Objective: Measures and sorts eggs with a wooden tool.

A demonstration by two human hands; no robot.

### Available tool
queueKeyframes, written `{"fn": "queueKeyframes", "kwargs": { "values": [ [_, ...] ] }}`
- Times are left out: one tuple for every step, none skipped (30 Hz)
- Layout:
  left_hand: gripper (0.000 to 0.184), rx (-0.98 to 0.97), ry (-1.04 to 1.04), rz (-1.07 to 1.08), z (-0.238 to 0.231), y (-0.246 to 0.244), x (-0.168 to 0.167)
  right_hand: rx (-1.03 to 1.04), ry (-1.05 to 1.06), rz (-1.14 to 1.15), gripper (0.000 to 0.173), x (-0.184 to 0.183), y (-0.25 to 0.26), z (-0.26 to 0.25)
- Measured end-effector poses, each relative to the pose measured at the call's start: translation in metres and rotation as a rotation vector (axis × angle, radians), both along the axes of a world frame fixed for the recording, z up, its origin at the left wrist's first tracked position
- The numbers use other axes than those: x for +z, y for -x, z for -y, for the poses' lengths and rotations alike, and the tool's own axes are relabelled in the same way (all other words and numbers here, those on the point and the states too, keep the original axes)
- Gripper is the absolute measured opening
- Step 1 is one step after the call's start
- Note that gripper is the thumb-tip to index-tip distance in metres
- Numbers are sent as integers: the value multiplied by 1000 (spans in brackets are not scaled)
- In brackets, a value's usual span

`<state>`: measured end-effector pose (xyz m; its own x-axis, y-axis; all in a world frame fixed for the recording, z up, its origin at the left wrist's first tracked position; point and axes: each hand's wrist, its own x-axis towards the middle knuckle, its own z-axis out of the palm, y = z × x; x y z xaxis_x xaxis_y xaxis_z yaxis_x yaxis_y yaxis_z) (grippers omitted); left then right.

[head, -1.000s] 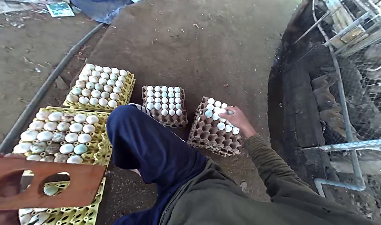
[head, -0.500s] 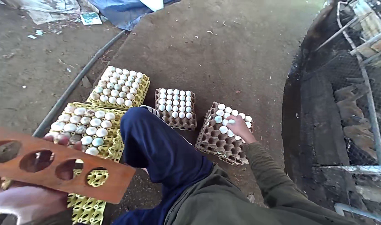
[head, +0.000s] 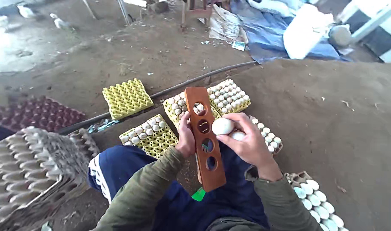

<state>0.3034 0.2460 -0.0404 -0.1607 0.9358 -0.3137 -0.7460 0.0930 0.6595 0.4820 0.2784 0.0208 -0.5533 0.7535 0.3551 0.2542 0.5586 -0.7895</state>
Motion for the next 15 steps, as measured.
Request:
{"fn": "queueKeyframes", "kwargs": {
  "values": [
    [76,28,8,-20,3,2,0,27,-21,36,48,-3,13,-2],
    [74,49,10,-36,5,5,1,39,-47,75,49,-5,24,-2],
    [76,53,0,-38,7,7,2,40,-74,113,50,-8,33,-2],
    [76,58,-3,-34,10,10,3,36,-100,149,51,-11,40,-1],
    [76,62,0,-17,11,12,4,27,-129,174,52,-12,45,-1],
    [75,66,3,-3,13,14,5,18,-159,197,51,-14,49,0],
    [74,73,5,3,14,15,6,15,-187,208,48,-15,52,-1],
    [74,85,8,4,16,16,8,24,-202,211,46,-17,54,-1],
    [74,99,12,-2,18,18,9,43,-207,205,43,-19,56,-2],
    [74,111,14,-9,19,19,9,65,-204,193,41,-20,57,-4],
    [73,113,9,-20,20,20,9,84,-197,180,40,-22,58,-5],
    [73,114,-5,-27,21,22,7,96,-190,167,39,-22,59,-6],
    [72,116,-19,-38,21,22,6,105,-182,153,39,-23,59,-6],
    [72,120,-27,-53,22,23,5,107,-177,141,39,-24,60,-7],
    [72,127,-31,-60,22,23,5,102,-174,138,40,-24,60,-6]
  ]
}}
